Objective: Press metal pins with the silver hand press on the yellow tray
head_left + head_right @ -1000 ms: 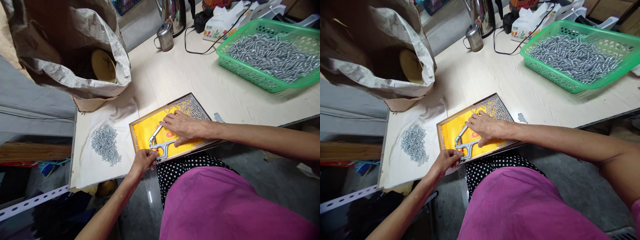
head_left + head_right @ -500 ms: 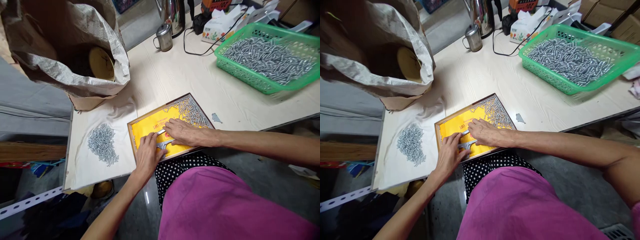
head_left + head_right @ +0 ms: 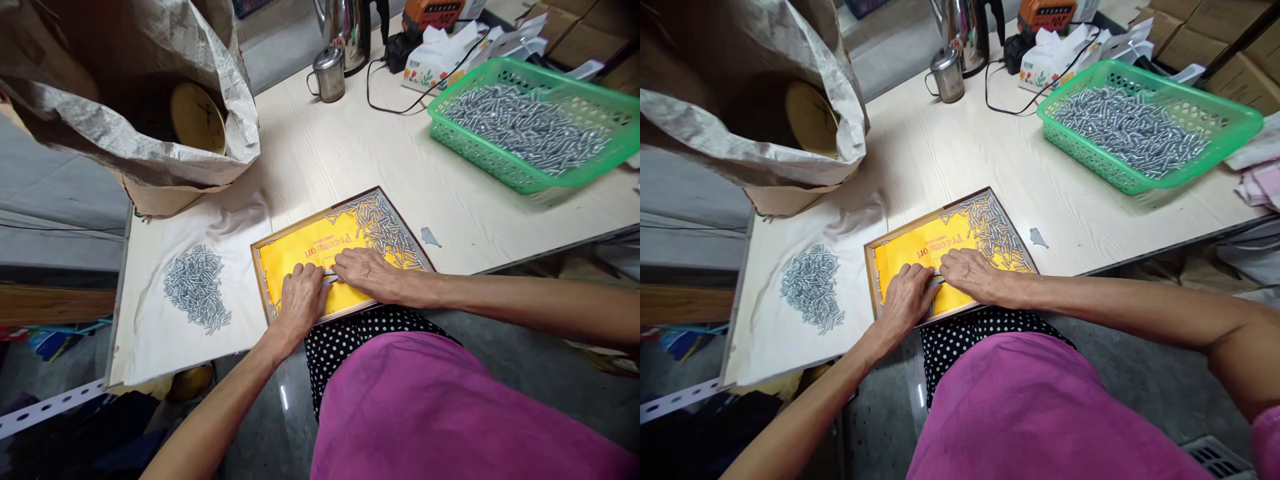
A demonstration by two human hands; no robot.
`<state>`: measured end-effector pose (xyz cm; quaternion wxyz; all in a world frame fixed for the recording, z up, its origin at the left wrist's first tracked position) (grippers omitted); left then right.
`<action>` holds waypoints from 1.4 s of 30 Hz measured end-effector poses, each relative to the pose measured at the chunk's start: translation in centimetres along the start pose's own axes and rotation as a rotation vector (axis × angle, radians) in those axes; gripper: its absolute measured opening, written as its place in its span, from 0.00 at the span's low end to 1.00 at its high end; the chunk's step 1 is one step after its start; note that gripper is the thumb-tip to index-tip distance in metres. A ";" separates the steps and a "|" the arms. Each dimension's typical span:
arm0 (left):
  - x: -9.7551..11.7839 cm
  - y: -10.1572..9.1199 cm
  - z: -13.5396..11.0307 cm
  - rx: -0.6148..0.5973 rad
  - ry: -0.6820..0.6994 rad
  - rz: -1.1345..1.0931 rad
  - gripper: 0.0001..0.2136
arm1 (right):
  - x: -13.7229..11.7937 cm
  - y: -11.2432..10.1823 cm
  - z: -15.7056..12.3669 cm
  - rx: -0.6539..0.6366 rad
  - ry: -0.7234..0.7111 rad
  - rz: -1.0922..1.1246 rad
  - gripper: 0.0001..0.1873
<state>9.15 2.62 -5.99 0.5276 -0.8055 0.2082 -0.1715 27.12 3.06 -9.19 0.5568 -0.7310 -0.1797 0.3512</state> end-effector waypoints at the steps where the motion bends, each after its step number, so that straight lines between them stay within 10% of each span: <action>1: 0.0 0.0 0.1 -0.011 0.001 -0.012 0.08 | -0.1 0.1 0.0 -0.001 0.001 0.005 0.10; 11: -0.5 0.8 -0.8 0.169 0.016 -0.083 0.17 | 1.5 -1.1 1.1 0.114 0.027 -0.100 0.24; 20: 0.5 2.8 -3.5 0.251 0.193 -0.230 0.12 | 4.8 -1.3 4.8 0.203 -0.092 -0.196 0.10; 26: -8.5 1.1 -4.4 0.497 -0.374 -0.154 0.13 | 4.1 -0.1 4.9 0.222 -0.030 -0.199 0.10; 31: -17.9 1.1 -4.4 0.331 -0.689 0.016 0.13 | 3.7 0.8 4.8 0.255 0.001 -0.195 0.10; 42: -19.9 0.2 -3.1 0.004 -0.723 0.241 0.15 | 3.8 0.6 4.6 0.279 -0.018 -0.219 0.07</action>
Point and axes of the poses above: each hand's wrist, its own z-axis towards the middle knuckle, its own y-axis out of the palm, x = y × z, the point moved 1 cm from there along z, towards the middle knuckle, and after that the axes turned 7 degrees about -x, right-handed, at the moved point
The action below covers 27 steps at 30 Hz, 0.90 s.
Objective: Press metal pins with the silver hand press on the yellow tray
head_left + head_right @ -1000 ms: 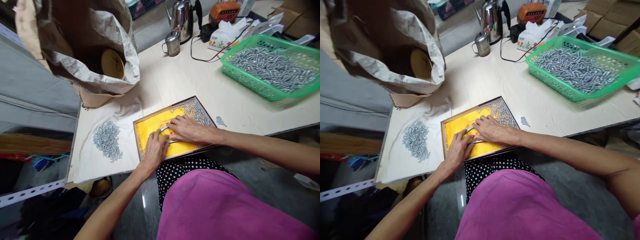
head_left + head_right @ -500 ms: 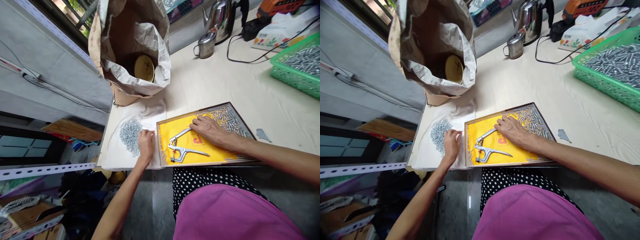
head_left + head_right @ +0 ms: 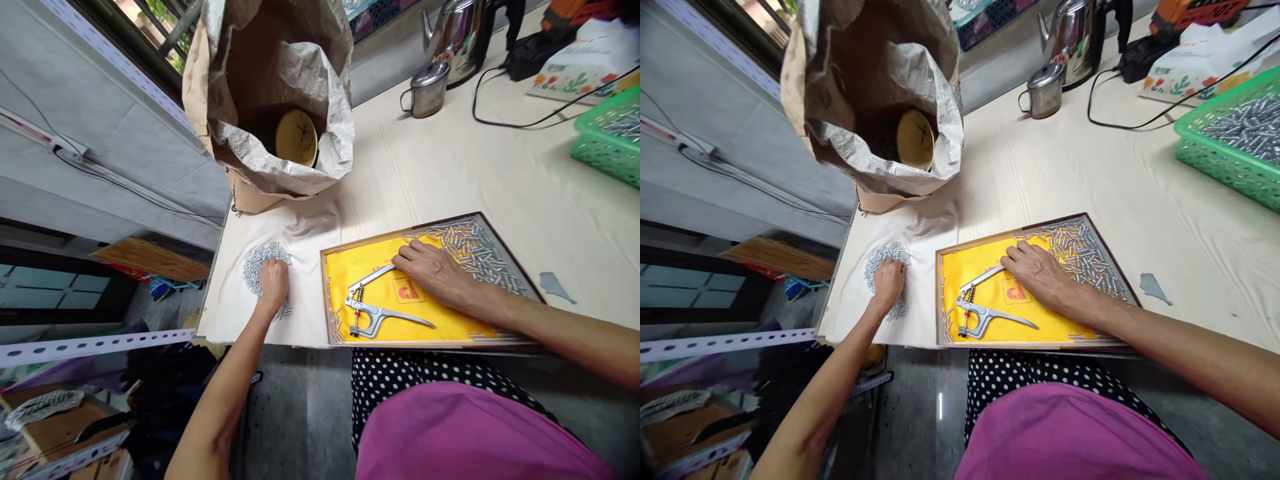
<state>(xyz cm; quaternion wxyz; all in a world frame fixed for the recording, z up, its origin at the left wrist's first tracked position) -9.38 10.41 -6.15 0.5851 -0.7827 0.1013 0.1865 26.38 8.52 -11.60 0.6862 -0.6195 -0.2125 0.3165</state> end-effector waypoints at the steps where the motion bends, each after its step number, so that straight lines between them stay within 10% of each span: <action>1: 0.1 -0.1 0.1 -0.008 0.012 0.021 0.16 | 0.0 0.0 0.0 0.006 -0.002 -0.010 0.08; 10: -0.2 -0.2 0.1 0.040 0.130 0.071 0.17 | 0.0 0.2 -0.2 0.049 0.004 -0.008 0.08; 19: -1.0 -2.7 -2.2 0.342 0.076 -0.444 0.08 | -0.6 -0.7 -0.2 -0.013 0.050 -0.006 0.08; 27: 7.3 -3.6 -10.8 -0.245 0.094 -1.442 0.15 | -5.4 -1.4 -4.3 -0.153 -0.119 0.343 0.07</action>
Point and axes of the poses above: each hand's wrist, its own z-axis towards the middle knuckle, its own y-axis out of the palm, x = y × z, the point moved 1 cm from there along z, towards the middle knuckle, and after that the axes turned 7 degrees about -x, right-handed, at the moved point
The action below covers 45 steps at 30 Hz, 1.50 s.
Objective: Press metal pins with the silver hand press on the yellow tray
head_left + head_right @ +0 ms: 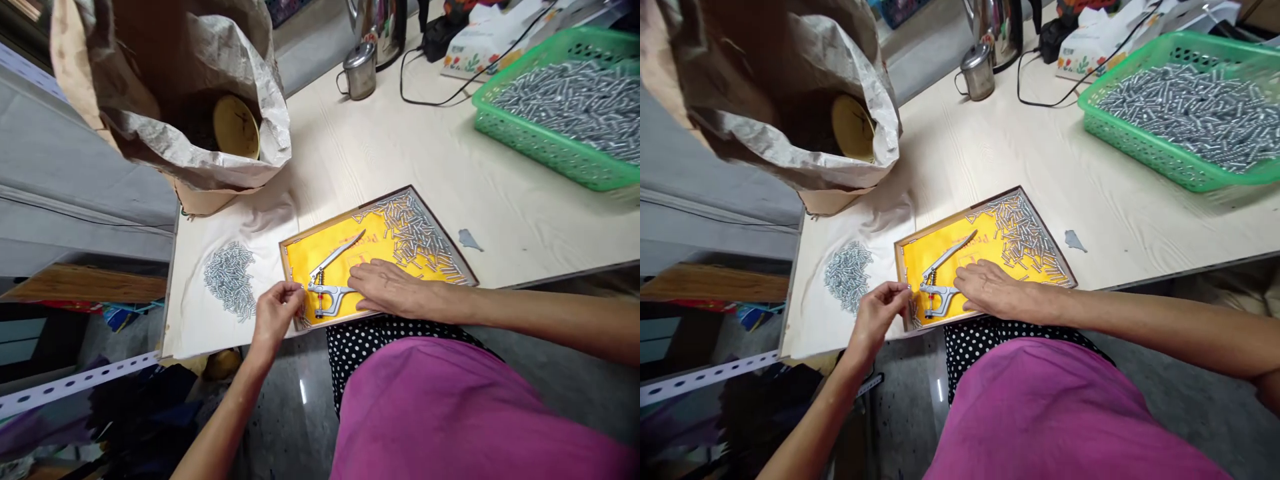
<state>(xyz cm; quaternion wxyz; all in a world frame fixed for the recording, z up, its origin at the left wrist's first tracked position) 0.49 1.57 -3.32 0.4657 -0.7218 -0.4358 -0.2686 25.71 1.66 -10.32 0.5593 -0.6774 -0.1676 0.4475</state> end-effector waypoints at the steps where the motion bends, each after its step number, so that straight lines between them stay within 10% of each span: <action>1: -0.1 1.1 -0.5 -0.039 -0.052 -0.039 0.16 | -0.1 0.3 -0.2 -0.038 0.018 0.032 0.05; 6: -0.8 3.5 -1.0 -0.116 -0.224 -0.116 0.19 | 0.7 0.4 -0.4 -0.043 0.018 0.059 0.10; 13: -0.5 4.1 -1.2 -0.192 -0.117 -0.019 0.17 | 1.3 -0.3 -1.0 0.060 -0.033 0.039 0.08; 18: 0.2 2.6 -1.4 0.058 -0.020 0.163 0.12 | 1.4 -0.7 -1.5 0.077 0.002 0.034 0.09; 31: -0.4 4.9 -1.1 -0.223 -0.377 -0.108 0.17 | 1.2 0.3 -1.7 0.018 -0.015 0.039 0.10; 45: 0.1 5.0 -1.0 -0.237 -0.415 -0.075 0.16 | 0.9 0.3 -1.6 -0.005 0.033 0.062 0.08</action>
Point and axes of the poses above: each hand's wrist, its own z-axis towards the middle knuckle, its own y-axis out of the palm, x = y × z, the point moved 1 cm from there along z, towards the middle knuckle, and after that the axes turned 7 degrees about -x, right-handed, at the moved point
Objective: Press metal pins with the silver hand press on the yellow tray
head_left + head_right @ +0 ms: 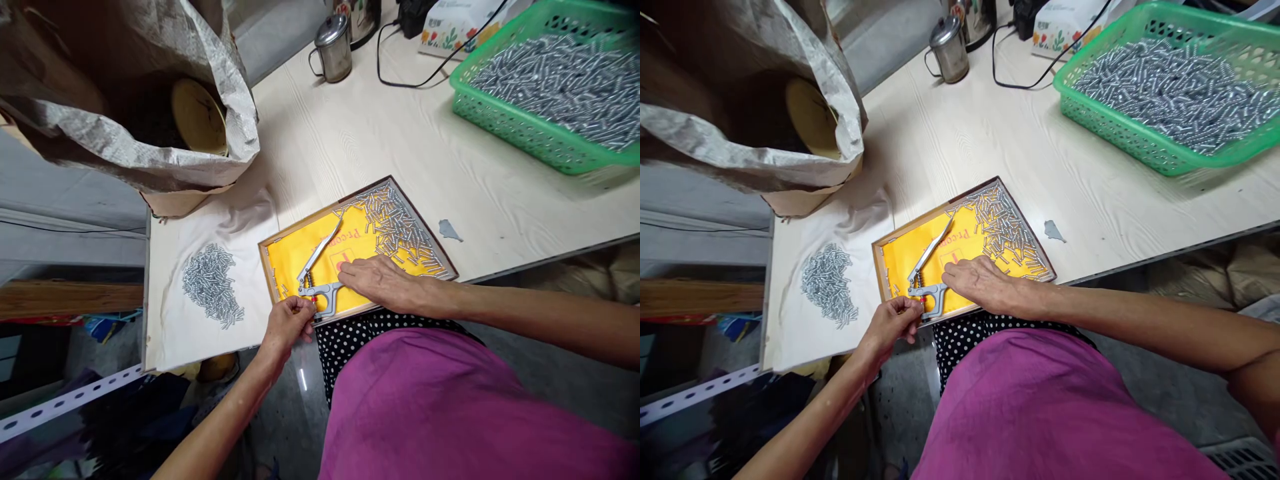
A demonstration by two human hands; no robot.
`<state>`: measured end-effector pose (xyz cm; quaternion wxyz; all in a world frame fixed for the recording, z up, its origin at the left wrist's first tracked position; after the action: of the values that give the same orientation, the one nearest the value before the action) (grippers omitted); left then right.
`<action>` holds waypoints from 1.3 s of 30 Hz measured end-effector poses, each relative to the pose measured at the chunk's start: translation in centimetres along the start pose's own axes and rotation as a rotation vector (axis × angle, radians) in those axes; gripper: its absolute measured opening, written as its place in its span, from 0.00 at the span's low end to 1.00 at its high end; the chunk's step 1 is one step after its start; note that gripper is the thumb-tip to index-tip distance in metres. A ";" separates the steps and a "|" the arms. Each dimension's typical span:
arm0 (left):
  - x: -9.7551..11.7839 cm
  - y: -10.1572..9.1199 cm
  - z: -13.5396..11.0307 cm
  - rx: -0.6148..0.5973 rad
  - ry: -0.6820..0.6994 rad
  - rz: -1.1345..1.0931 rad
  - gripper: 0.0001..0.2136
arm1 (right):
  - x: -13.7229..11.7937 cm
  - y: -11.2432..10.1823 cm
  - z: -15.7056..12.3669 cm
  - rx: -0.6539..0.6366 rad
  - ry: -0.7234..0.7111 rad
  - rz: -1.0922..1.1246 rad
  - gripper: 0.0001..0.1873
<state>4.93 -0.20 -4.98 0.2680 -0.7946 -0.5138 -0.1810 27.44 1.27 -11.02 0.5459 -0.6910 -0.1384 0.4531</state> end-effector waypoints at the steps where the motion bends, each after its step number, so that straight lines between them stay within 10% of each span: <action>1: -0.1 0.0 0.0 0.004 0.000 -0.007 0.16 | 0.0 0.0 0.0 0.003 0.002 0.003 0.09; 17: -0.5 -0.2 0.2 -0.015 -0.003 -0.028 0.19 | -0.5 -0.1 -0.5 0.025 0.008 0.049 0.09; 29: -1.0 -0.7 0.9 0.203 0.282 0.117 0.17 | -0.6 0.2 -0.5 0.007 0.048 0.019 0.13; 39: 0.2 -1.1 1.3 0.003 0.039 0.114 0.15 | -0.7 -0.1 -0.1 -0.075 0.103 -0.022 0.14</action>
<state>4.02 1.13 -5.59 0.2893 -0.8185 -0.4626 -0.1801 27.15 0.82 -10.60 0.5310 -0.7318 -0.1347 0.4054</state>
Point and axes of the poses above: each hand's wrist, its own z-axis towards the middle knuckle, its own y-axis out of the palm, x = y × z, the point moved 1 cm from there along z, towards the middle knuckle, and after that the axes turned 7 degrees about -x, right-handed, at the moved point
